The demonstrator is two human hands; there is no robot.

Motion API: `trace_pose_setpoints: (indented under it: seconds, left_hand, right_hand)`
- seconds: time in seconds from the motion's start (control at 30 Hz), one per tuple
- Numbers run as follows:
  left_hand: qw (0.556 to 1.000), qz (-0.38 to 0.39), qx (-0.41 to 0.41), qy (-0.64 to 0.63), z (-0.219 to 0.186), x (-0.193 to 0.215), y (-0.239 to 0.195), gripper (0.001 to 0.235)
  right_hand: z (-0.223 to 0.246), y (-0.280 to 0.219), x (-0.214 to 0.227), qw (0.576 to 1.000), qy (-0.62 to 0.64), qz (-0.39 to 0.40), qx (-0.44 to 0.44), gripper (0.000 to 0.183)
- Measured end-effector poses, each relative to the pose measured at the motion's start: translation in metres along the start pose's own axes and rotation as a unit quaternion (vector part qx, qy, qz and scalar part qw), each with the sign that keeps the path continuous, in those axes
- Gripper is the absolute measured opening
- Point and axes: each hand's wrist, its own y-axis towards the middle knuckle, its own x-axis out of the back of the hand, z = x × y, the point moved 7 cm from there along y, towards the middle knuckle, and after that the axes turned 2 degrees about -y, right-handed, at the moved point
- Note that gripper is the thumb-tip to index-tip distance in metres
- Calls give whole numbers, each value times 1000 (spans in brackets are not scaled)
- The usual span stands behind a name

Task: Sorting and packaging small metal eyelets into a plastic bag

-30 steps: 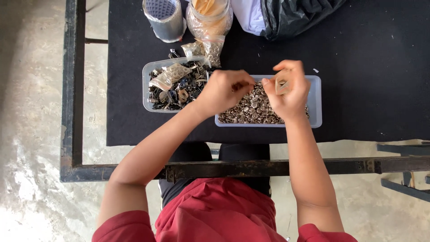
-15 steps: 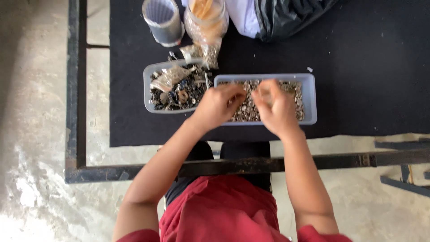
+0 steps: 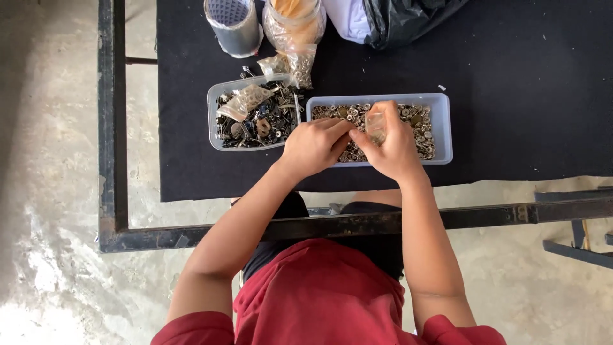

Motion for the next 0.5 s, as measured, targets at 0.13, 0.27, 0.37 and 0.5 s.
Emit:
trace_pose_setpoints:
  seconds: [0.13, 0.27, 0.37, 0.5]
  left_hand:
    - [1000, -3, -3, 4, 3, -3, 1, 10]
    - [1000, 8, 11, 7, 8, -8, -2, 11]
    - [1000, 5, 7, 15, 13, -9, 0, 12]
    - [1000, -1, 11, 13, 9, -8, -3, 13]
  right_hand:
    - [-4, 0, -1, 1000, 3, 14, -12, 52]
    - [-5, -2, -2, 999, -10, 38, -32, 43]
    - [-8, 2, -2, 999, -6, 40, -32, 32]
    - [-11, -1, -6, 998, 9, 31, -50, 27]
